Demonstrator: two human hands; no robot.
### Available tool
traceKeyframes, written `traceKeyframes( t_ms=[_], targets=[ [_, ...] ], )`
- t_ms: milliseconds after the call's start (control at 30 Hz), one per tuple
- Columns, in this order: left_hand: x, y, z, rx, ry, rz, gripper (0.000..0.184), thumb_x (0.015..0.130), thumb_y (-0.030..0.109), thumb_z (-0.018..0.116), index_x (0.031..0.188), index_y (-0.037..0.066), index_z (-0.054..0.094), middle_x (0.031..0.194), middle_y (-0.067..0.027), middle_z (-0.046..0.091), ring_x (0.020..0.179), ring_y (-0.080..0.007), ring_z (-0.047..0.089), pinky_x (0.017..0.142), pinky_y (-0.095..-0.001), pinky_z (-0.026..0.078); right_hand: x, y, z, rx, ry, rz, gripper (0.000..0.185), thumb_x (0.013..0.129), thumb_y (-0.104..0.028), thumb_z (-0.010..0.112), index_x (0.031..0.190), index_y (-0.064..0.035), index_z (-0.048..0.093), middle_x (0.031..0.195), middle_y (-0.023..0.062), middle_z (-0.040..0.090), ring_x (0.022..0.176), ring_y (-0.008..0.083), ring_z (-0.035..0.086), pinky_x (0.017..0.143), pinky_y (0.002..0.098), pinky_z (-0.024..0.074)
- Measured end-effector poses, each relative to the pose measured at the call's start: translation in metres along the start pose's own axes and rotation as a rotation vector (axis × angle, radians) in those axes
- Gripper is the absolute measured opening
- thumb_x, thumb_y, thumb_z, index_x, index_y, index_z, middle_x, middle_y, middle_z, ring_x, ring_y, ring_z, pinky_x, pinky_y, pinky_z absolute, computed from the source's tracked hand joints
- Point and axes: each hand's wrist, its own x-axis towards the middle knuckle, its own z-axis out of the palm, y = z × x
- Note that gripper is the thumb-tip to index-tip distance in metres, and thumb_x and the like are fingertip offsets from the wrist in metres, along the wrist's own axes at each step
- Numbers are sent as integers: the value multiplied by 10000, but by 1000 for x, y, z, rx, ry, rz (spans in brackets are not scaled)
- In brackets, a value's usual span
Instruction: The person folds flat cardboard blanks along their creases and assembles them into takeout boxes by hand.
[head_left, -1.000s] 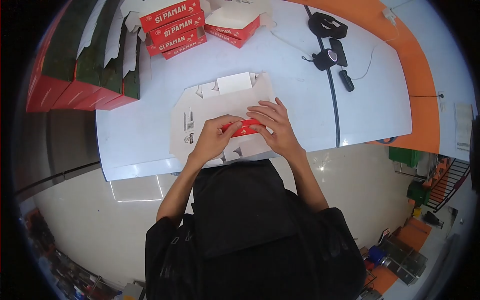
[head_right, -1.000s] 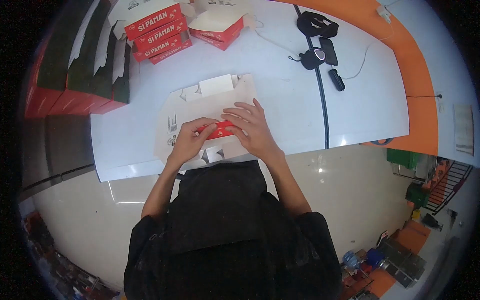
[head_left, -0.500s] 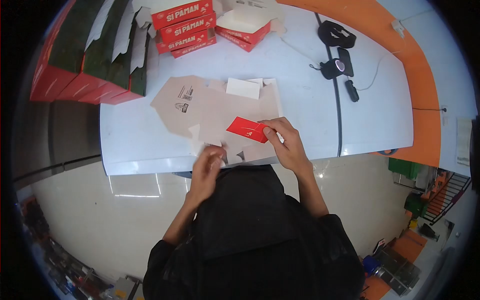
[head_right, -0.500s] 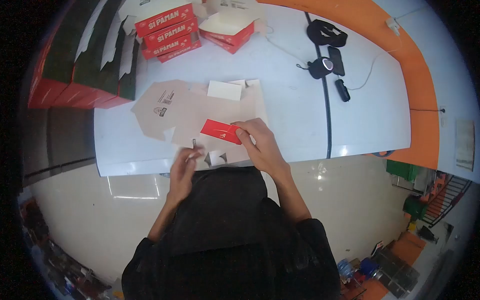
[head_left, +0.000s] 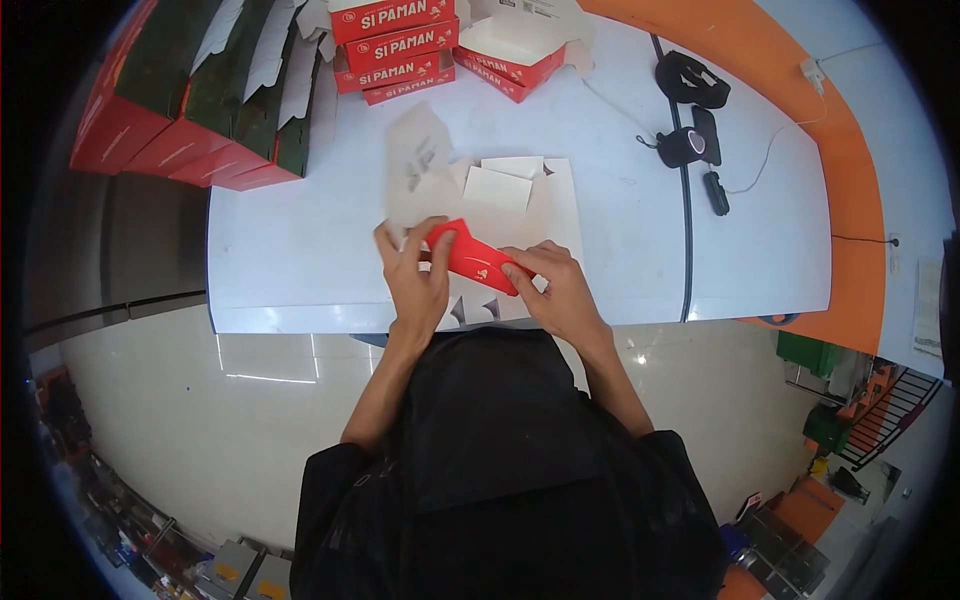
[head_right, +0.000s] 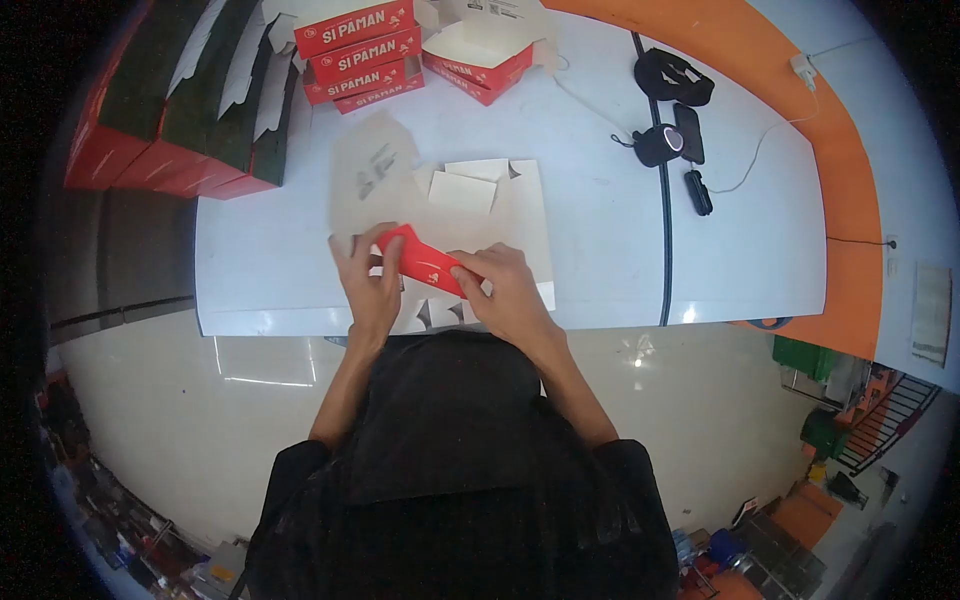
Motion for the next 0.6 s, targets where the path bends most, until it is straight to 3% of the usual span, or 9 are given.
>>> traceKeyframes(
  t_ms=[33,133,167,267,300,400,500,600],
  targets=[
    [1,-2,2,-123,60,-110,245,918,60,744,1162,90,744,1221,-178,479,1039,-294,597,781,-370,559,0,1,0,17,10,-8,238,935,-88,701,1151,5,738,850,147,708,817,269,610,803,377,492],
    [-2,-1,1,251,6,321,245,926,65,739,1166,114,753,1242,-187,475,1020,-287,591,780,-375,551,0,0,0,13,11,-67,224,938,-86,696,1131,22,734,854,149,712,830,289,616,812,383,492],
    [-5,-1,4,111,-69,270,257,924,63,735,1170,134,759,1258,-177,482,1070,-302,560,848,-395,533,-1,1,-1,-9,11,-77,217,940,-84,693,1126,20,734,863,150,714,837,292,618,815,387,493],
    [-7,8,-1,267,-305,375,291,912,67,740,1189,155,762,1258,-167,497,1145,-324,520,925,-439,500,-1,6,-2,-22,8,-83,203,943,-86,687,1119,3,735,895,148,714,869,309,622,861,404,478],
    [-7,11,-3,270,-350,329,318,895,113,765,1208,166,760,1334,-174,506,1268,-358,477,1006,-468,472,-2,7,-1,7,9,-63,202,943,-93,686,1121,-12,735,910,143,709,887,319,623,902,414,463],
    [3,17,-16,242,-393,563,347,835,196,838,1176,183,777,1455,-190,471,1370,-399,437,1074,-508,442,-7,-1,-3,-163,78,-141,209,944,-95,691,1143,-42,728,983,127,709,937,315,643,947,411,466],
    [0,25,-23,-7,-437,807,665,721,320,931,1336,244,689,1578,-196,373,1456,-457,352,1141,-565,384,-12,-13,2,-8,146,-95,215,947,-85,704,1161,-57,716,1071,120,715,1003,273,669,955,409,497],
    [-8,25,-7,-288,-186,925,1075,613,392,987,1544,305,457,1628,-193,295,1476,-496,311,1155,-620,348,-12,-33,-8,446,156,-84,263,971,-72,700,1222,-3,661,1126,119,720,1018,200,689,890,389,561]
  ],
)
